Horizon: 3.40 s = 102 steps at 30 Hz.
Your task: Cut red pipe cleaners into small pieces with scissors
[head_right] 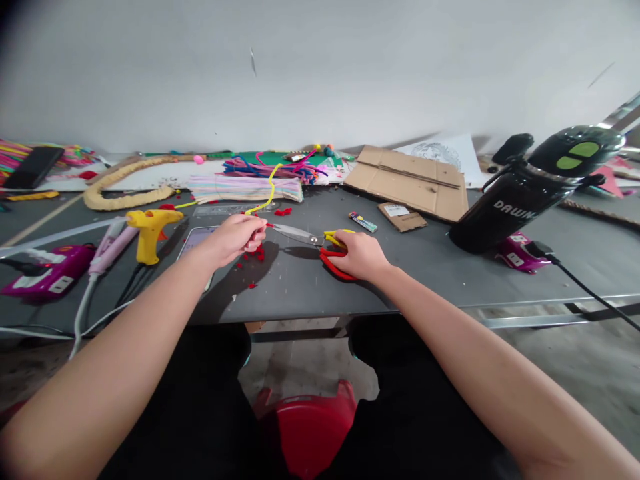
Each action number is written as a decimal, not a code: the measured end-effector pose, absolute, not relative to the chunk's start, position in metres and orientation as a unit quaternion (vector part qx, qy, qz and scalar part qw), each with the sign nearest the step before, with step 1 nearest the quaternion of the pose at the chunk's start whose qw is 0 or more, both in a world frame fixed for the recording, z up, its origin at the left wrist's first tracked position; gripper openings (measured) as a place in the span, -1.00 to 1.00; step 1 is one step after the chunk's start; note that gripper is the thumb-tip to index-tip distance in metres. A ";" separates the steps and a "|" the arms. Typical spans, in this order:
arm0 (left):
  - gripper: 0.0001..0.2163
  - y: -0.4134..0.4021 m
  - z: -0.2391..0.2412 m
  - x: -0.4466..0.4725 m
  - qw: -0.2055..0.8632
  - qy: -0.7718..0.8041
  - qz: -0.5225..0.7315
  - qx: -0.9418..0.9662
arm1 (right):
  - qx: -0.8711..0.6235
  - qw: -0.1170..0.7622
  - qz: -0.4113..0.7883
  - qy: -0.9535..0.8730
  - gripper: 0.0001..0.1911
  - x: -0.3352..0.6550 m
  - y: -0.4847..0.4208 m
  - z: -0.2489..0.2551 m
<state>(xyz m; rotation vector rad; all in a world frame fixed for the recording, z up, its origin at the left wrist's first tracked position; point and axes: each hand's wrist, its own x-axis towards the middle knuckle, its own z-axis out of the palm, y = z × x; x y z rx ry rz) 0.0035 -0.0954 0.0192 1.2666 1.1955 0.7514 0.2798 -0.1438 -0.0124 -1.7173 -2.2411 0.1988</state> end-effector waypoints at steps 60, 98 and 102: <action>-0.76 -0.099 0.018 0.004 0.539 0.507 0.321 0.591 | -0.586 0.150 0.062 -0.794 -0.73 0.283 -0.139 -0.015; -0.78 -0.096 0.012 0.003 0.481 0.514 0.341 0.623 | -0.589 0.167 0.096 -0.785 -0.67 0.284 -0.139 -0.012; -0.78 -0.095 0.010 0.003 0.482 0.512 0.341 0.624 | -0.591 0.166 0.097 -0.784 -0.67 0.283 -0.139 -0.012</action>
